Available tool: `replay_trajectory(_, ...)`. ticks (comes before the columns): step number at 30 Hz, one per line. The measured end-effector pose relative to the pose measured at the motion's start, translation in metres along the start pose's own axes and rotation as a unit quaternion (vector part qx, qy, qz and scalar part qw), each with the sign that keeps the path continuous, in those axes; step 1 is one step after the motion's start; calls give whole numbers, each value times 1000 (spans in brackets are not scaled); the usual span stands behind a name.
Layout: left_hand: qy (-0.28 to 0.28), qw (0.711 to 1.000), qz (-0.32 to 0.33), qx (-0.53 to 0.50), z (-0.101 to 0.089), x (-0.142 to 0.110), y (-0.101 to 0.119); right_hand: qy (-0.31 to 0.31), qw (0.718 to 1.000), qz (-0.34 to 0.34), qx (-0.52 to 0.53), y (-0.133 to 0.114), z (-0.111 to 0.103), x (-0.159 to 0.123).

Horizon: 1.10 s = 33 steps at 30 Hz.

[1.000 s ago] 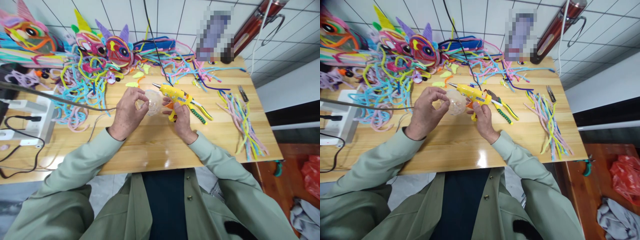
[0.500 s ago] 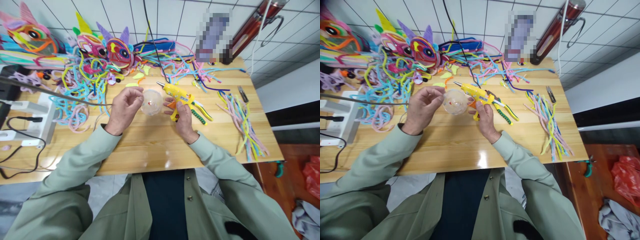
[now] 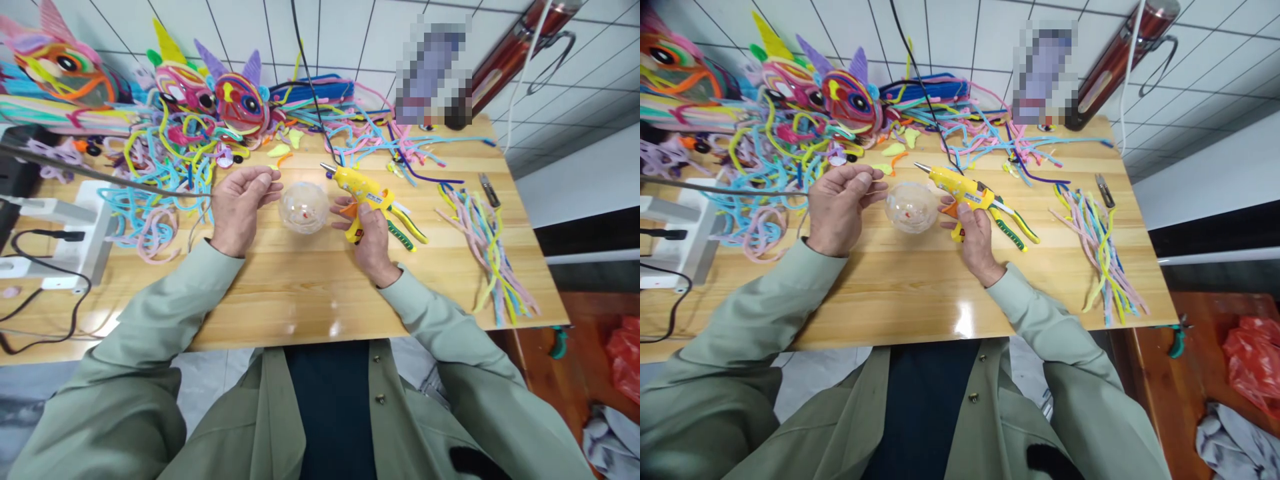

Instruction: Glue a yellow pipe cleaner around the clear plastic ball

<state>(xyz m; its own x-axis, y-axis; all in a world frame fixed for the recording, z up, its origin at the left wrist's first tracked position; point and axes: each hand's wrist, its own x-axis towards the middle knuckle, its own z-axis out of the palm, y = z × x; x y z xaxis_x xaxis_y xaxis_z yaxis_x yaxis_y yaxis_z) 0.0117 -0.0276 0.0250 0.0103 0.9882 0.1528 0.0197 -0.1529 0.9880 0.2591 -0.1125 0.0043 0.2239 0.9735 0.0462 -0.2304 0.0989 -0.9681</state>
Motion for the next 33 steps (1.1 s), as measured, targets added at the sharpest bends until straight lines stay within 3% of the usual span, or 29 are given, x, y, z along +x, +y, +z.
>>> replay_trajectory(5, -5, 997, -48, -64, -9, 14, -22, 0, 1000, -6, -20, 1, -2, 1)
replay_trajectory(10, -9, 1000, -18, 11, -17, 25, -46, 5, 1000, -15, -19, 0, -2, 0)
replay_trajectory(21, 6, 998, -47, 47, -12, 20, -52, -6, 1000, -16, -23, 3, -7, 1)
replay_trajectory(27, 35, 997, 54, 52, -2, 4, -28, -14, 999, -33, -15, -2, -8, 2)
replay_trajectory(31, 13, 980, 165, 113, 7, -19, -4, -4, 997, -35, -70, -17, -17, 0)
replay_trajectory(33, -29, 959, 224, 171, 11, -31, 6, -13, 992, -35, -119, -25, -26, -2)
